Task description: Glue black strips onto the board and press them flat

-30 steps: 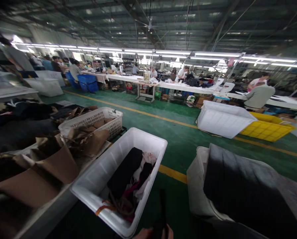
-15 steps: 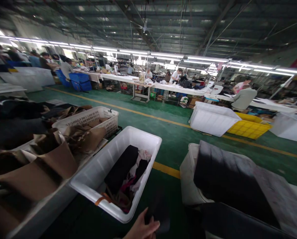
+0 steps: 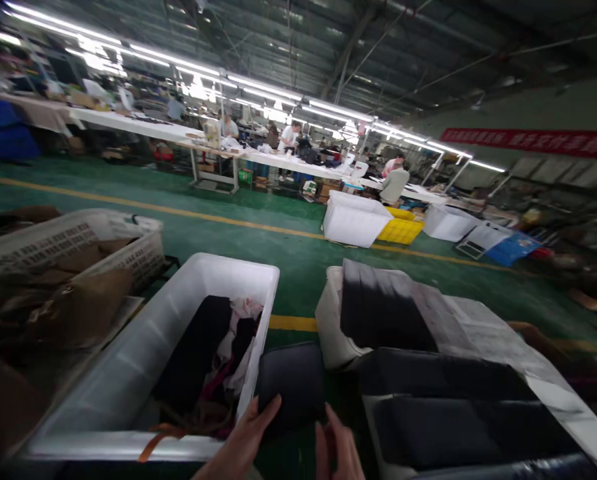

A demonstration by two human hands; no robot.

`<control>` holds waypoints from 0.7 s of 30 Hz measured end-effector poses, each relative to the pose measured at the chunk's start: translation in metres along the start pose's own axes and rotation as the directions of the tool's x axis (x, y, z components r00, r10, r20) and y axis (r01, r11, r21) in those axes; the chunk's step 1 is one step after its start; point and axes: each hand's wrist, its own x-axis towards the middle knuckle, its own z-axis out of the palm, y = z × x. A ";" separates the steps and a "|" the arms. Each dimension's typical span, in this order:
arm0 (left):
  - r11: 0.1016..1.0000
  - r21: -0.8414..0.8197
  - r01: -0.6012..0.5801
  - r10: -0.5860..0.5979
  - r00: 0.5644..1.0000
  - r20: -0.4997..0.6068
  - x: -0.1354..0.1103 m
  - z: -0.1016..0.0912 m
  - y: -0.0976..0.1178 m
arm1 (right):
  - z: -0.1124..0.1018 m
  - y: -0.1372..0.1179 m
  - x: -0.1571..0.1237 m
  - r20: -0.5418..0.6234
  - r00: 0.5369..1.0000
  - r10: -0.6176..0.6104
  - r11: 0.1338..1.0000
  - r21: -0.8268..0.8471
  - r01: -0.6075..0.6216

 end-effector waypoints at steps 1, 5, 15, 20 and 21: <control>0.999 0.041 0.017 -0.016 1.000 -0.008 0.000 0.001 0.002 | -0.008 -0.002 0.009 -0.039 0.997 0.059 0.998 0.034 -0.058; 0.978 0.196 0.076 -0.072 0.997 -0.031 0.004 0.004 0.005 | -0.024 -0.009 0.033 0.129 0.977 0.170 0.923 0.326 -0.204; 0.903 0.393 0.176 -0.236 0.965 0.110 -0.006 0.035 0.024 | -0.008 -0.006 -0.001 -0.034 0.947 0.318 0.858 0.435 -0.273; 0.905 0.376 0.201 -0.285 0.941 0.182 -0.005 0.043 0.016 | -0.015 -0.008 -0.004 -0.085 0.935 0.344 0.849 0.453 -0.271; 0.899 0.393 0.191 -0.275 0.946 0.170 -0.003 0.043 0.014 | -0.017 -0.010 -0.003 -0.061 0.945 0.323 0.846 0.467 -0.258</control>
